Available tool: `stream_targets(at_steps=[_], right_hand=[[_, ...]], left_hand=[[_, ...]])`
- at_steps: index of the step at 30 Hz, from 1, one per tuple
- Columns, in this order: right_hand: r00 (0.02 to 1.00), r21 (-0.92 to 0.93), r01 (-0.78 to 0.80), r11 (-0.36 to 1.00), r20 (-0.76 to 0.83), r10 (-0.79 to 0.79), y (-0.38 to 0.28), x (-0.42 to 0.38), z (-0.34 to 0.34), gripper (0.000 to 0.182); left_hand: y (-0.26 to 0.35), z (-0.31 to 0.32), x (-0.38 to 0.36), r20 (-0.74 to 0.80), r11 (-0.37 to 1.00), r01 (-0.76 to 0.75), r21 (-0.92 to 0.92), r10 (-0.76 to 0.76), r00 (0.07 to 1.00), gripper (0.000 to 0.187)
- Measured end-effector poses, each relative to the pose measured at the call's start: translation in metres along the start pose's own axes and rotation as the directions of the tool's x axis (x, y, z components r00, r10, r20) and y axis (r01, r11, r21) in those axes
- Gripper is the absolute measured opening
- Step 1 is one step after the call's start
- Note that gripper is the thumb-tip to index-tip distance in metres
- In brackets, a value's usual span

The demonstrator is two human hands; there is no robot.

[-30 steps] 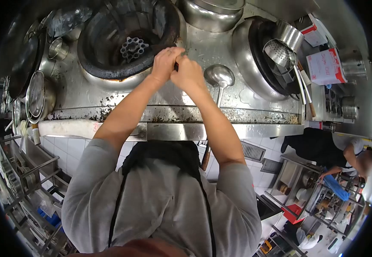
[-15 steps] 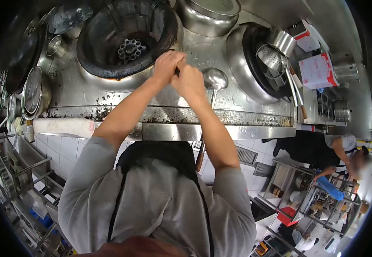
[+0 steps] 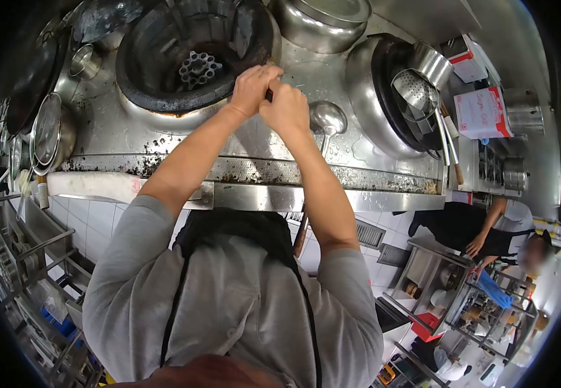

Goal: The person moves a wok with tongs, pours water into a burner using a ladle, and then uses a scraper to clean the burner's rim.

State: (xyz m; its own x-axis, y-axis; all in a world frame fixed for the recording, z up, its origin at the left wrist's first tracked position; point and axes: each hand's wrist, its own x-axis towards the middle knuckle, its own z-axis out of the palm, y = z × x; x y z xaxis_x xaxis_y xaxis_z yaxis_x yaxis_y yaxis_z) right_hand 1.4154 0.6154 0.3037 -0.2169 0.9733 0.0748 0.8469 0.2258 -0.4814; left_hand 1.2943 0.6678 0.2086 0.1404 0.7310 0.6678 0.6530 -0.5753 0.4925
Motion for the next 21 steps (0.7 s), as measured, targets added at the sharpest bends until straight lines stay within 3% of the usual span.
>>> stream_targets(at_steps=[3,7,10,15,19,21], right_hand=[[0.996,-0.030,0.083,0.996,-0.043,-0.084,0.000,0.009,0.001,0.023],[0.997,-0.013,0.055,0.998,-0.047,-0.056,0.004,0.001,-0.002,0.021],[0.994,-0.134,0.096,0.986,-0.039,-0.102,-0.005,-0.013,0.000,0.020],[0.992,-0.147,0.112,0.983,-0.048,-0.120,-0.001,-0.009,-0.008,0.018],[0.989,-0.143,0.109,0.984,-0.081,-0.121,-0.007,-0.027,-0.007,0.018],[0.984,-0.168,0.150,0.974,-0.072,-0.164,-0.011,-0.013,0.004,0.019]], left_hand=[[0.000,0.007,-0.012,-0.108,0.999,-0.028,-0.029,0.025,0.994,0.033],[0.002,0.010,-0.002,-0.109,0.998,-0.061,0.007,0.061,0.992,0.031],[0.010,0.008,-0.016,-0.177,0.999,-0.036,-0.025,0.031,0.984,0.031],[0.018,0.002,-0.009,-0.099,0.997,0.021,-0.079,-0.029,0.995,0.020],[0.030,-0.006,-0.016,-0.182,0.996,-0.045,-0.072,0.031,0.983,0.024],[0.008,-0.007,-0.018,-0.172,0.996,-0.042,-0.076,0.029,0.985,0.025]])
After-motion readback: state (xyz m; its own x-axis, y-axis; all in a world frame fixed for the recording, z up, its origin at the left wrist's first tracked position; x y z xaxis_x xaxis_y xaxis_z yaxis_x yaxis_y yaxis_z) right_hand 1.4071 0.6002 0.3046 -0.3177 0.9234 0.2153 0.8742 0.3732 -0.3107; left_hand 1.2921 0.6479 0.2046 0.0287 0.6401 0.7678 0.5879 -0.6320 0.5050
